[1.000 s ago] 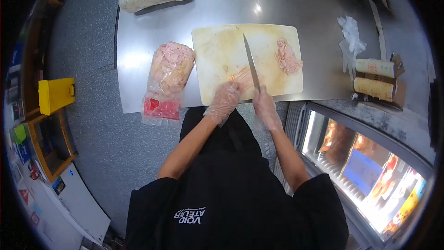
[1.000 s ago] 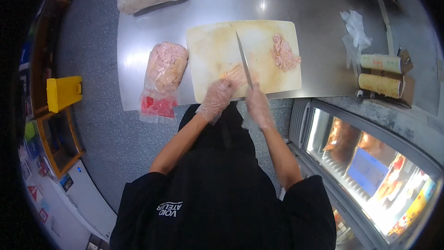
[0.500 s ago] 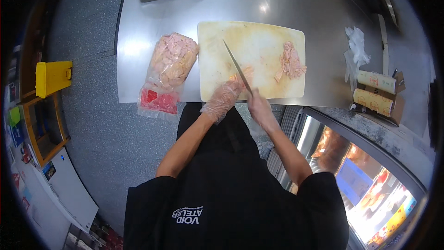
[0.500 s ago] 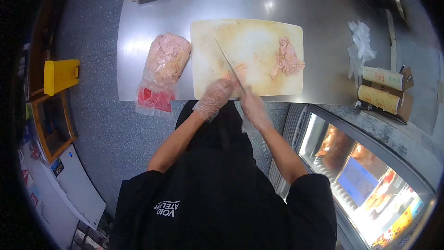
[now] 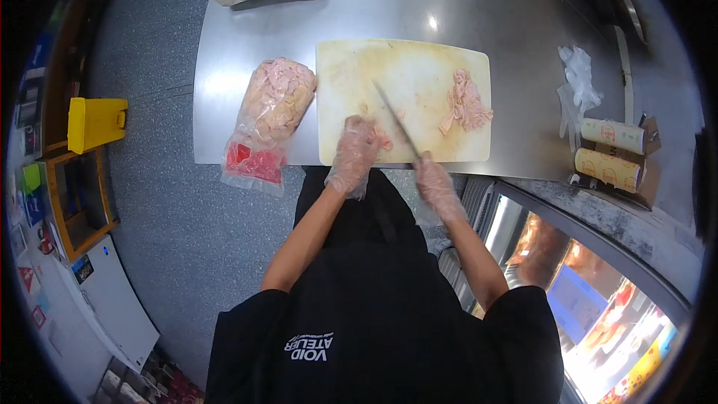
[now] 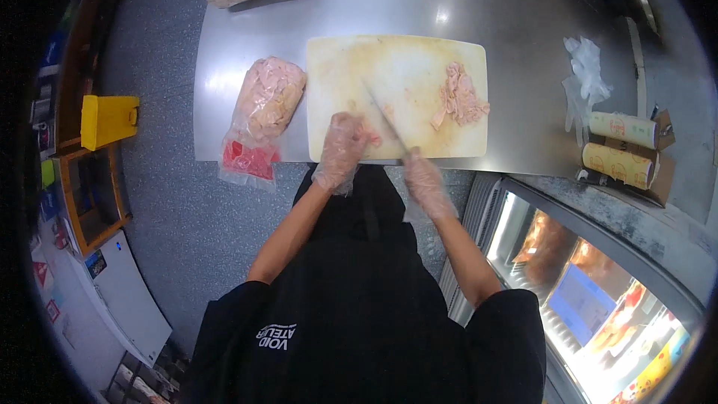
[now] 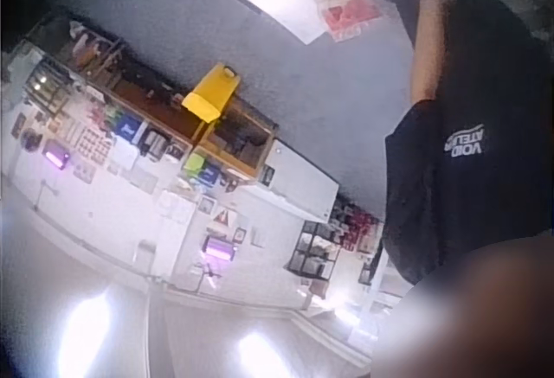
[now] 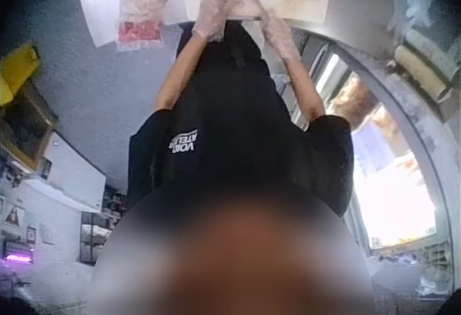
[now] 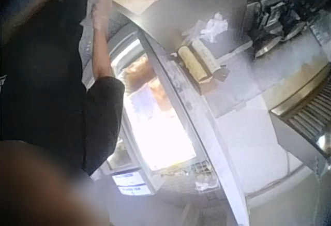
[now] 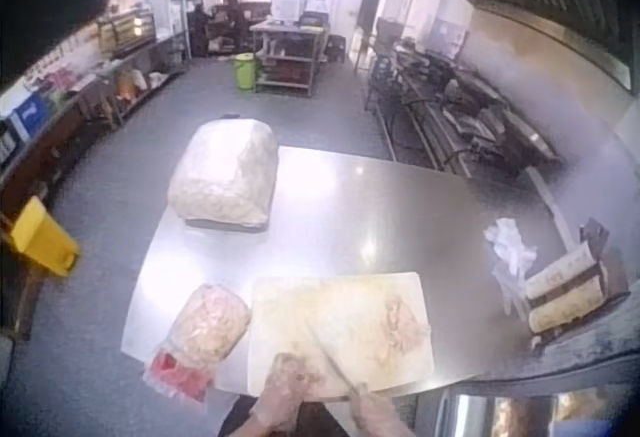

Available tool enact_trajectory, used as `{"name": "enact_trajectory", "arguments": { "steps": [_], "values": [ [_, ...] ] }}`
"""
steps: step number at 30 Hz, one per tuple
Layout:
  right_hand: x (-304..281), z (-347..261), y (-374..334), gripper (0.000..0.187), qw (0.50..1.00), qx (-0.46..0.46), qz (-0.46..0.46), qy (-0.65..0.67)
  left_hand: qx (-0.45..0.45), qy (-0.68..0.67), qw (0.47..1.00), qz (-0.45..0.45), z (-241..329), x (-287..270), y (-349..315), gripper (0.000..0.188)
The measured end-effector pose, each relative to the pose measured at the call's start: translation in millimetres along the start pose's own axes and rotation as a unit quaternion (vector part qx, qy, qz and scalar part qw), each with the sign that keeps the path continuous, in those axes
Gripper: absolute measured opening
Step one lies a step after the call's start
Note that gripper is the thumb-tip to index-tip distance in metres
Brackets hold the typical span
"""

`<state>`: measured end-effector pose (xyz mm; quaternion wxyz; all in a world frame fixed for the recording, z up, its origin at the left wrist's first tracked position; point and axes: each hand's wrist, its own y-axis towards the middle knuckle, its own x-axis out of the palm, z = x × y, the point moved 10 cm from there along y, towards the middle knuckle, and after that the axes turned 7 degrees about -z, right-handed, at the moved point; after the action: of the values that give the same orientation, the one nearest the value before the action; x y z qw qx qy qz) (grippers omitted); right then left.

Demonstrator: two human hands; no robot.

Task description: Slice raw chicken fillets into strips on a cutting board using a chef's knife.

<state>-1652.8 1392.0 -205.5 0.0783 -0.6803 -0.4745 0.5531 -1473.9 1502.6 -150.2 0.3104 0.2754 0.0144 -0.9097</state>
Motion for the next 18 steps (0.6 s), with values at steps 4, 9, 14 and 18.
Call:
{"name": "enact_trajectory", "arguments": {
  "steps": [4,9,14,18],
  "values": [
    [-58,34,2,0.034,0.990,0.067,0.091,0.086,-0.088,0.006,0.992,-0.096,-17,25,9,0.026],
    [-27,23,-14,0.033,0.999,0.025,0.019,0.025,-0.146,0.051,0.966,-0.208,1,52,38,0.030],
    [-67,87,-22,0.035,0.979,0.089,0.129,0.128,0.016,-0.086,0.995,-0.056,57,47,63,0.030],
    [-74,100,-28,0.038,0.973,0.048,0.176,0.143,-0.004,-0.034,0.998,-0.047,59,7,40,0.027]
  ]
}}
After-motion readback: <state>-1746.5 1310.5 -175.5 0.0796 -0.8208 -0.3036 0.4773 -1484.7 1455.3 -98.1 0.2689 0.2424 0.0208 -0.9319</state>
